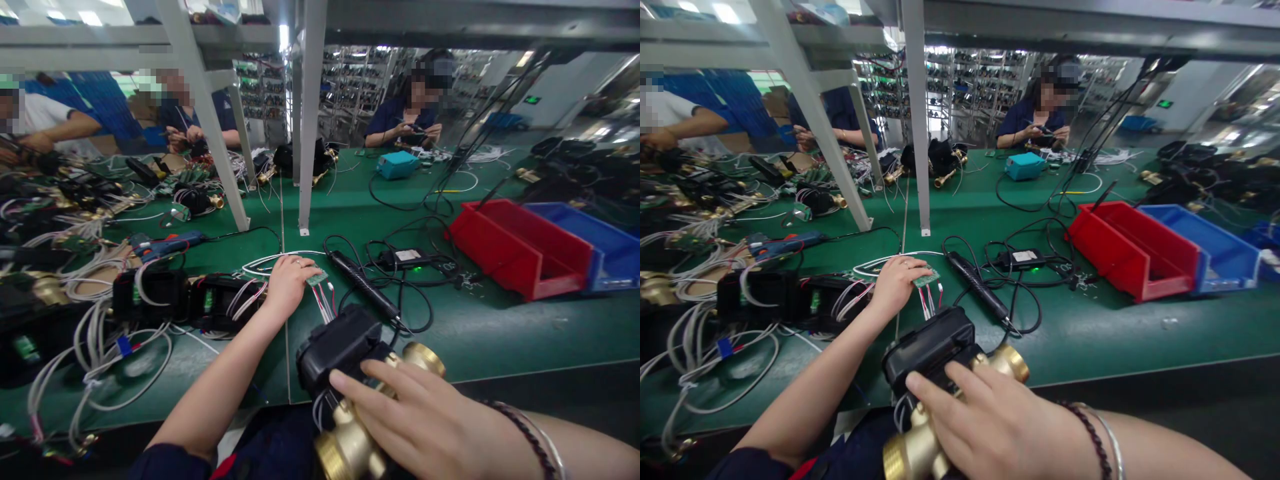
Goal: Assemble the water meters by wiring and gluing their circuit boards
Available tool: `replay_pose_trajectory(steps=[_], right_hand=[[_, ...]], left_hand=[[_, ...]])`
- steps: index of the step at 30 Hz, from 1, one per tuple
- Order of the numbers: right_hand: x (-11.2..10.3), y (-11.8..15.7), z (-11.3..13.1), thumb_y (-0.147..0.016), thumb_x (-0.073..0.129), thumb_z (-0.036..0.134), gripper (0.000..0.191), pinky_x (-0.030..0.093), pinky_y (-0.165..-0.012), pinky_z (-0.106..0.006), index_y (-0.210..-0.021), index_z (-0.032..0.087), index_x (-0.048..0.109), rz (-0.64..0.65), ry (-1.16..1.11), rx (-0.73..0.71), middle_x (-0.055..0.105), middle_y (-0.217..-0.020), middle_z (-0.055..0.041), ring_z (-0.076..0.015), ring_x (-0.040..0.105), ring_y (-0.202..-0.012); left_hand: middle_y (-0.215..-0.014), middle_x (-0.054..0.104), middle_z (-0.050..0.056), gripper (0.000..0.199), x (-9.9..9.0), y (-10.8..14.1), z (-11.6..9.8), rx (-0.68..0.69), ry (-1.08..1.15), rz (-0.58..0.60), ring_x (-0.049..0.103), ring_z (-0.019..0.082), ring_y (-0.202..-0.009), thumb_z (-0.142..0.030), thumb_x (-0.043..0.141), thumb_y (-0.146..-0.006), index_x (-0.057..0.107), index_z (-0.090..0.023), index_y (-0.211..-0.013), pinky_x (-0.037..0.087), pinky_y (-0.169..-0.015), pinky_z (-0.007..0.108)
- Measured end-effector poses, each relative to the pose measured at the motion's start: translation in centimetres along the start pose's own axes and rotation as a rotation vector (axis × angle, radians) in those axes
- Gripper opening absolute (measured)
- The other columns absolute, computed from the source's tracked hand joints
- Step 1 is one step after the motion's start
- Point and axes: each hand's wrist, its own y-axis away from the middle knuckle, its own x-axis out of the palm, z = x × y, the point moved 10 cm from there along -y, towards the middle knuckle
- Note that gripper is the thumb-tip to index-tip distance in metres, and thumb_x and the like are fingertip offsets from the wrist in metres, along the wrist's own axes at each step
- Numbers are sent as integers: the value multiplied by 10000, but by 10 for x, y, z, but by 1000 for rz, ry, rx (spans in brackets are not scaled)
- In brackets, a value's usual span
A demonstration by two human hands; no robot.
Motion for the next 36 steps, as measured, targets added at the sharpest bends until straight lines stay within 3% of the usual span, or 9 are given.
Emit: replay_pose_trajectory(steps=[7, 18, 21, 23, 25, 27, 29, 32, 36], right_hand=[[64, -33, -18, -769, 632, 200, 99, 411, -487, -296, -856, 155, 641, 399, -138, 1, 628, -1194, -89, -184, 572, -675], [107, -56, -61, -722, 615, 147, 57, 404, -611, -264, -772, 152, 640, 580, -377, 215, 690, -758, -52, -195, 636, -704], [97, -52, -64, -753, 658, 205, 128, 444, -652, -277, -870, 154, 644, 496, -419, 262, 693, -816, -64, -210, 646, -762], [73, -41, -69, -805, 632, 229, 177, 468, -756, -299, -967, 160, 629, 279, -448, 338, 686, -939, -83, -211, 634, -876], [46, -13, -78, -880, 531, 240, 146, 472, -797, -304, -974, 172, 622, 26, -455, 509, 680, -963, -87, -195, 624, -896], [40, 24, -82, -922, 447, 277, 206, 481, -719, -287, -895, 188, 630, -59, -475, 728, 690, -866, -71, -183, 636, -784], [63, 52, -71, -931, 409, 319, 285, 466, -637, -282, -805, 195, 633, 85, -548, 887, 688, -770, -56, -187, 637, -683], [109, 67, -40, -934, 366, 334, 342, 446, -629, -289, -759, 188, 621, 319, -749, 969, 679, -747, -54, -202, 634, -683], [139, 62, -30, -938, 293, 426, 431, 435, -609, -270, -734, 172, 575, 149, -1016, 1113, 602, -623, -31, -165, 579, -606]], left_hand=[[-1193, 589, -22, 321, 24, 6, -23, 126, -60, 146, 495, 238, -1108, -55, 526, -828, 689, -306, -946, 359, -983, 446], [-1262, 537, 69, 292, 35, 10, -17, 147, -200, 211, 452, 283, -1210, -54, 511, -836, 671, -226, -1008, 330, -1056, 504], [-1359, 431, 123, 390, 27, 23, -15, 147, -202, 178, 388, 275, -1274, -36, 451, -849, 562, -172, -1197, 339, -1069, 469], [-1390, 389, 127, 455, 13, 45, -15, 173, -173, 93, 341, 247, -1309, -14, 389, -850, 483, -149, -1275, 357, -1071, 422], [-1363, 430, 113, 495, -5, 78, -15, 178, -106, -30, 358, 208, -1301, 13, 320, -838, 465, -145, -1284, 384, -1059, 373], [-1286, 510, 103, 492, -20, 115, -7, 84, 2, -152, 457, 172, -1222, 12, 294, -835, 491, -153, -1254, 426, -1023, 327], [-1147, 600, 83, 389, -24, 148, 2, -78, 153, -226, 566, 149, -1074, -43, 349, -860, 559, -173, -1160, 481, -947, 279], [-1119, 609, 94, 278, 0, 175, 0, -247, 358, -149, 579, 192, -1054, -172, 532, -836, 583, -177, -1110, 502, -926, 323], [-1383, 378, 175, 932, 34, 167, -15, -333, 489, 0, 377, 310, -1278, -265, 821, -580, 335, -155, -1367, 386, -1049, 486]])
